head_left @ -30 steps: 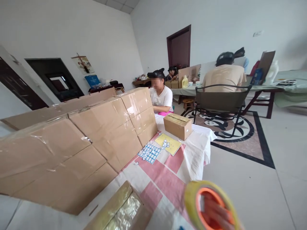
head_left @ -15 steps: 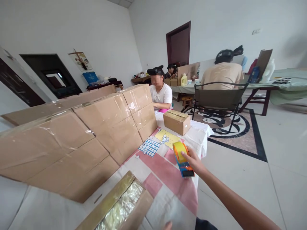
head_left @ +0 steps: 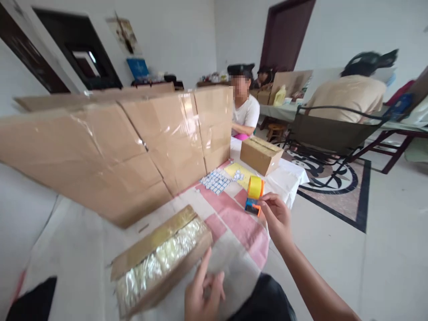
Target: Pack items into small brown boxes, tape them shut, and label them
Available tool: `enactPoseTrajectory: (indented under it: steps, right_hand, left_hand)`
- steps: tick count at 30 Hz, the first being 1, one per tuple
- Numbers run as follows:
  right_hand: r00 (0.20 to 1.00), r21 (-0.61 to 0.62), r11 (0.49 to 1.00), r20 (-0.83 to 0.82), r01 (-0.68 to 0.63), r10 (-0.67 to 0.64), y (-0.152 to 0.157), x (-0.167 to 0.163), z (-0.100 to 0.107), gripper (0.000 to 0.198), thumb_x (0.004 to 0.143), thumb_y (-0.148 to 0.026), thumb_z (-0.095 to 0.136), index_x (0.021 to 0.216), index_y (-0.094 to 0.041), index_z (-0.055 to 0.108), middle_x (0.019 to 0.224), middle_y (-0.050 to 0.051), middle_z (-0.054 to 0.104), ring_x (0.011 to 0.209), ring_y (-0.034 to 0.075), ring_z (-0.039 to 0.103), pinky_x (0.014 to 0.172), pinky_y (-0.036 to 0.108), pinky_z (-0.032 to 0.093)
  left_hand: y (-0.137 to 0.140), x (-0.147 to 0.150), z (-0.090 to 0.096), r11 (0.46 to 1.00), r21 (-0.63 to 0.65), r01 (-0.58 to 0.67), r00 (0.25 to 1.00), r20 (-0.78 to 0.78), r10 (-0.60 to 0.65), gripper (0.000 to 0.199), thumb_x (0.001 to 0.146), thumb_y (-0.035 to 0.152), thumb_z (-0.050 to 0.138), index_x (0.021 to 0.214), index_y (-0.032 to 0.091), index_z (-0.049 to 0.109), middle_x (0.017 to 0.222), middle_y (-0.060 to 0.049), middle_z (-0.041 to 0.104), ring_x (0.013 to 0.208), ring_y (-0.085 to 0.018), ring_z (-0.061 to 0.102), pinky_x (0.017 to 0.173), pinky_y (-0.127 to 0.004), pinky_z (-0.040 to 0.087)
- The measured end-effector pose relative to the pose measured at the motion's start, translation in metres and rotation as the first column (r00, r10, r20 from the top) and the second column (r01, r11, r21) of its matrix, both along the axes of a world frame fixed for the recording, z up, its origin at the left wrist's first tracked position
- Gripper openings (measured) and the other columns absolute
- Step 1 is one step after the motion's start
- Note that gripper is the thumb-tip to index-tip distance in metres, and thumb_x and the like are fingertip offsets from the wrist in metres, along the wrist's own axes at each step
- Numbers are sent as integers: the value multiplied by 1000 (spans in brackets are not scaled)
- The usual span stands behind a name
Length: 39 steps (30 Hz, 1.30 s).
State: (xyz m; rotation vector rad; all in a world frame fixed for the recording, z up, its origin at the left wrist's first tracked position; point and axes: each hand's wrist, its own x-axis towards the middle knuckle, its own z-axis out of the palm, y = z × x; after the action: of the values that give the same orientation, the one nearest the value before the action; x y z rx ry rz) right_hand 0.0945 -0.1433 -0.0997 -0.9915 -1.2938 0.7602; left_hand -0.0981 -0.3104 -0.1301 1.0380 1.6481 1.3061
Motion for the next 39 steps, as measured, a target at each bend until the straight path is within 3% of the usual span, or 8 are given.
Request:
enactPoseTrajectory:
  steps: [7, 15, 21, 24, 27, 32, 36, 39]
  right_hand:
    - [737, -30, 765, 250, -643, 628, -31, -57, 60, 21, 92, -43, 68, 99, -23, 70, 96, 6, 66, 92, 22, 60, 86, 38, 48]
    - [636, -103, 642, 88, -759, 766, -29, -97, 58, 26, 91, -25, 68, 115, -22, 59, 89, 1, 65, 84, 15, 60, 80, 32, 47]
    - [618, -28, 619, 41, -785, 785, -34, -118, 69, 20, 92, -21, 66, 110, -23, 56, 89, 0, 58, 84, 14, 58, 77, 29, 47]
    - [627, -44, 626, -30, -779, 778, -32, -127, 82, 20, 90, -24, 70, 106, -23, 57, 87, 0, 59, 84, 14, 58, 73, 28, 47]
    - [582, -108, 572, -137, -813, 801, -30, -134, 93, 27, 85, -27, 76, 103, -23, 57, 84, -2, 61, 78, 13, 58, 67, 26, 46]
    - [469, -217, 425, -232, -879, 852, -28, -154, 89, 35, 77, -29, 82, 100, -22, 56, 81, -2, 66, 70, 11, 58, 60, 24, 43]
    - [549, -231, 529, -29, -817, 835, -20, -182, 65, 31, 77, -23, 73, 99, -23, 52, 79, -3, 66, 77, 15, 62, 65, 27, 44]
    - [584, -212, 644, 285, -735, 760, -12, -197, 46, 28, 78, -15, 65, 98, -24, 48, 77, -4, 69, 80, 18, 64, 78, 33, 44]
  left_hand:
    - [36, -19, 26, 964, 238, 121, 992, -56, -111, 59, 94, 41, 61, 148, 21, 46, 61, 4, 63, 54, -13, 61, 56, -24, 55]
    - [26, -22, 16, 952, 307, 5, 1000, -28, 4, 59, 94, 35, 61, 149, 21, 43, 61, 5, 62, 55, -11, 60, 60, -24, 55]
    - [7, -19, 27, 953, 190, -237, 969, 119, 217, 88, 93, 38, 63, 161, 21, 9, 55, 10, 58, 51, -9, 54, 56, -20, 48]
    - [-7, -20, 31, 878, 145, -456, 889, 116, 442, 87, 91, 39, 66, 160, 21, 16, 53, 11, 55, 47, -7, 49, 52, -17, 45]
    - [-20, -30, 22, 750, 301, -589, 791, 25, 612, 81, 90, 32, 67, 157, 20, 24, 55, 10, 59, 46, -7, 50, 52, -18, 47]
    - [-31, -50, -1, 562, 672, -482, 648, -159, 745, 76, 89, 19, 64, 156, 21, 28, 54, 13, 53, 41, -8, 44, 50, -22, 46]
    - [-25, -55, -6, 744, 583, -325, 614, -468, 635, 82, 89, 23, 65, 159, 23, 21, 50, 16, 43, 40, -5, 38, 48, -17, 39]
    - [-15, -53, -8, 892, 365, -265, 591, -670, 450, 63, 93, 29, 62, 151, 23, 40, 49, 15, 44, 39, -5, 40, 45, -16, 36]
